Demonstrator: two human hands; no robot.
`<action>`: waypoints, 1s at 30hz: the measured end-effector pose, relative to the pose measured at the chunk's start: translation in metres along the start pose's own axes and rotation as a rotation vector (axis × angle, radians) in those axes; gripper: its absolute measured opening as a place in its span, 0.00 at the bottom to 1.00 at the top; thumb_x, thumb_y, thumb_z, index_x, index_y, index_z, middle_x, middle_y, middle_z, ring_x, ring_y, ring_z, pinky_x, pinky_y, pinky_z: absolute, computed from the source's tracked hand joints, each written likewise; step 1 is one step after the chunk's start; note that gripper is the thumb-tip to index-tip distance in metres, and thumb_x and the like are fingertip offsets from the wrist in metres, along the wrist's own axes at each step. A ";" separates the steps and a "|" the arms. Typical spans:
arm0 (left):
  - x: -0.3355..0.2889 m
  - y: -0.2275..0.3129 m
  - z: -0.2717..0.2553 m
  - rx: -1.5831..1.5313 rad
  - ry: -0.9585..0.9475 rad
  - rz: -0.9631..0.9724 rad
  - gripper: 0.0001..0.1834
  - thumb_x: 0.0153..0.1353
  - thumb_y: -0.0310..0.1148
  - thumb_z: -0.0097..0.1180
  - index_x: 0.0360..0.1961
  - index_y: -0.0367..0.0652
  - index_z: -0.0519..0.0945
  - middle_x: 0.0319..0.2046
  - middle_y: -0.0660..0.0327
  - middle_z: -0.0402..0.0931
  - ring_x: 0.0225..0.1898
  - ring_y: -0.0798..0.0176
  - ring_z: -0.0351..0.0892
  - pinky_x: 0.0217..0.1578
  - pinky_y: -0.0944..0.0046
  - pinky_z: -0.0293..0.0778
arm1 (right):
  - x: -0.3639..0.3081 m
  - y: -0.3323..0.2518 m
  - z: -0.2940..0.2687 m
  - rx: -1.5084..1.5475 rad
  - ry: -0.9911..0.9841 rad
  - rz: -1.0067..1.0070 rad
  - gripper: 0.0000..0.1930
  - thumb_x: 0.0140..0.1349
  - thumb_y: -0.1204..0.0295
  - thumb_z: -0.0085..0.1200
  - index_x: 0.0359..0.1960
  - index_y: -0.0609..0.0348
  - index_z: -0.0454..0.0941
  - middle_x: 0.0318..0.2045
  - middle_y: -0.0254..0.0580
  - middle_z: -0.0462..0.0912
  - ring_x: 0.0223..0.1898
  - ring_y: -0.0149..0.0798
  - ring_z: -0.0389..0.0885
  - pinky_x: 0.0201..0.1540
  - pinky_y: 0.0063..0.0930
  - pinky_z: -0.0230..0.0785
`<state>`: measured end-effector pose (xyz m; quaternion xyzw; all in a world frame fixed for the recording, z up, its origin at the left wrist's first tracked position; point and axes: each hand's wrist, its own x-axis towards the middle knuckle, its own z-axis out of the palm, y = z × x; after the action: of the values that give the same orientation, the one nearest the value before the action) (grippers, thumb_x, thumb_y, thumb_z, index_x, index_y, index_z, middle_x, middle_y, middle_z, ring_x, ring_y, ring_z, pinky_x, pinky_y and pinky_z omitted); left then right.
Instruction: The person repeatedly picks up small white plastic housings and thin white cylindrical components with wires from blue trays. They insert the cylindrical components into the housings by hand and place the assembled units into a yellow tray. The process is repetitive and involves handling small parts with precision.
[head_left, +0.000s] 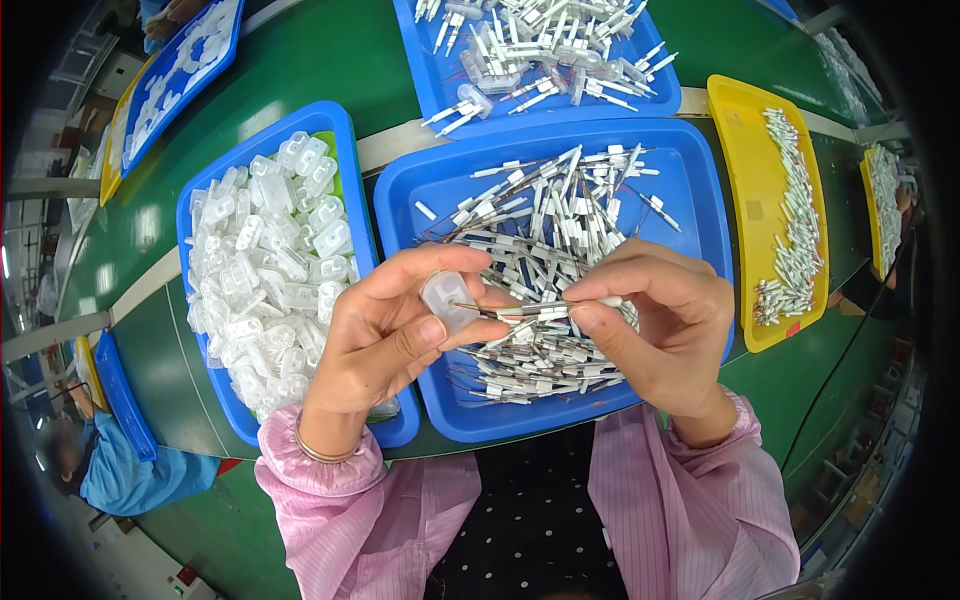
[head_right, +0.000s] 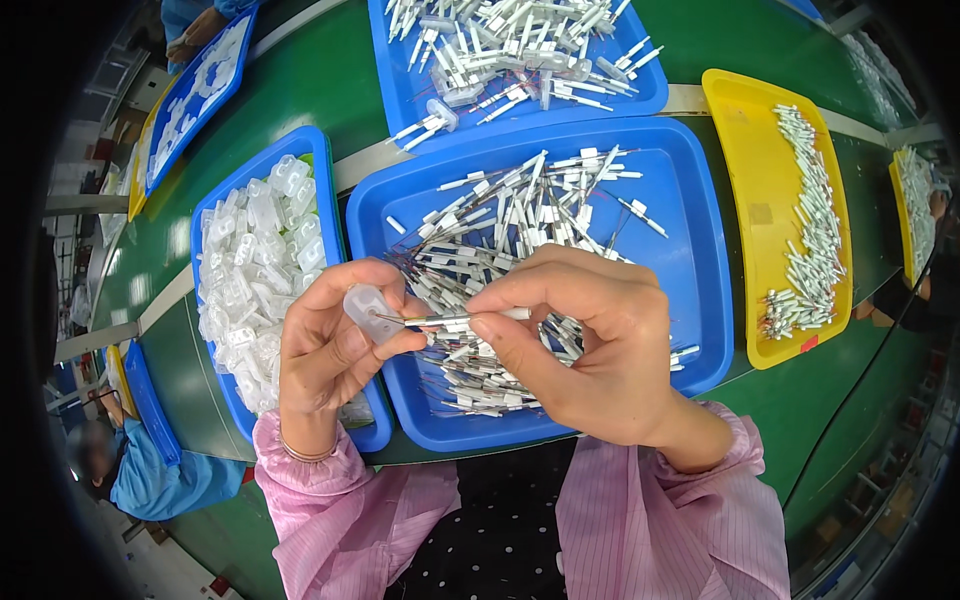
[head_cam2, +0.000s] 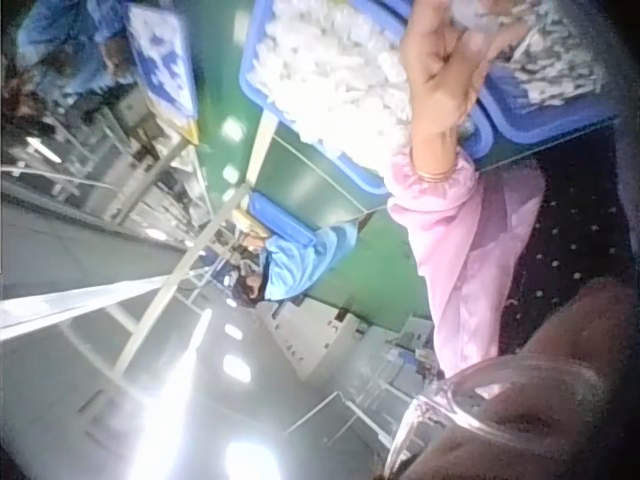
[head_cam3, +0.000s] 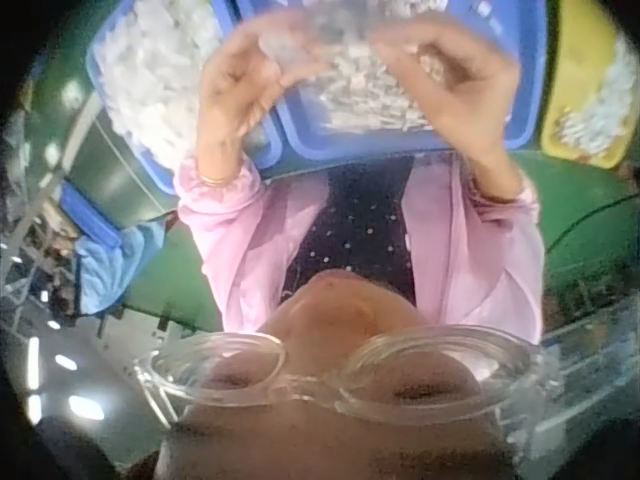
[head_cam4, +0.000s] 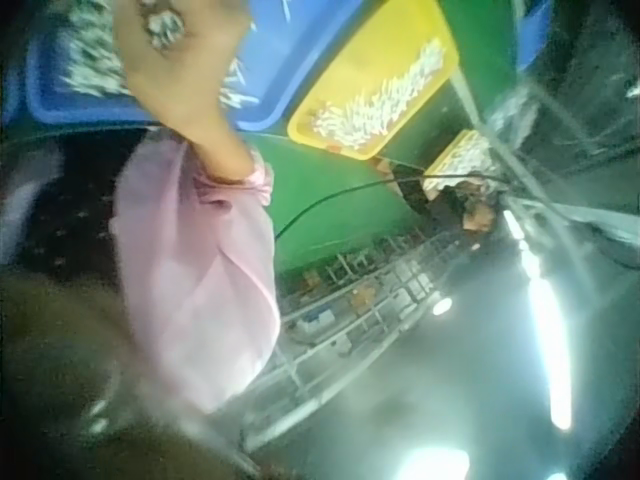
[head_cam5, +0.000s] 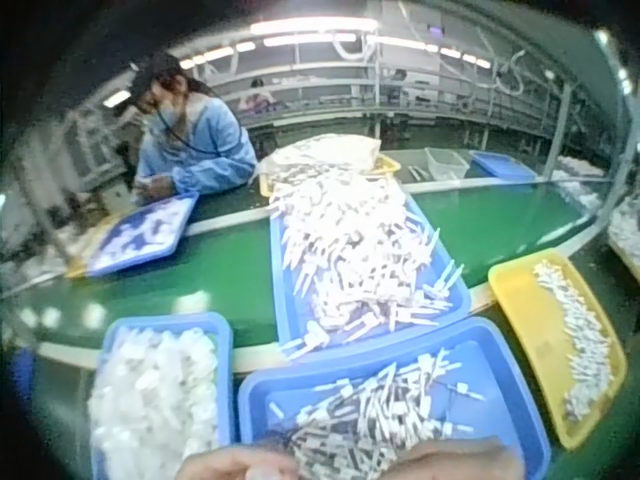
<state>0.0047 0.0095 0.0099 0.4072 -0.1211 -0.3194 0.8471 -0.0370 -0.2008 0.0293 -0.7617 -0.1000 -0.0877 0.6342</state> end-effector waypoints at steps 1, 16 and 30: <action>0.000 -0.001 0.000 0.012 0.000 0.009 0.20 0.57 0.20 0.44 0.52 0.27 0.61 0.41 0.49 0.64 0.47 0.46 0.71 0.47 0.53 0.74 | 0.000 -0.002 0.000 -0.013 0.003 -0.002 0.07 0.45 0.85 0.57 0.28 0.66 0.78 0.20 0.41 0.77 0.20 0.27 0.74 0.21 0.16 0.62; 0.001 -0.007 -0.005 0.335 -0.048 0.241 0.22 0.49 0.12 0.52 0.49 0.27 0.68 0.40 0.53 0.67 0.46 0.54 0.72 0.44 0.62 0.74 | 0.003 -0.014 0.011 -0.370 0.009 -0.205 0.08 0.43 0.85 0.58 0.28 0.67 0.78 0.20 0.44 0.76 0.19 0.33 0.73 0.21 0.20 0.62; 0.002 -0.015 -0.012 0.323 0.010 0.233 0.19 0.41 0.11 0.61 0.38 0.30 0.76 0.36 0.51 0.73 0.40 0.56 0.77 0.40 0.61 0.76 | 0.011 0.002 0.011 -0.199 -0.175 -0.042 0.04 0.44 0.85 0.56 0.23 0.64 0.77 0.16 0.41 0.74 0.17 0.33 0.71 0.18 0.24 0.58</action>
<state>0.0053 0.0086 -0.0100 0.5227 -0.2128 -0.1936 0.8025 -0.0258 -0.1903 0.0284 -0.8234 -0.1619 -0.0438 0.5422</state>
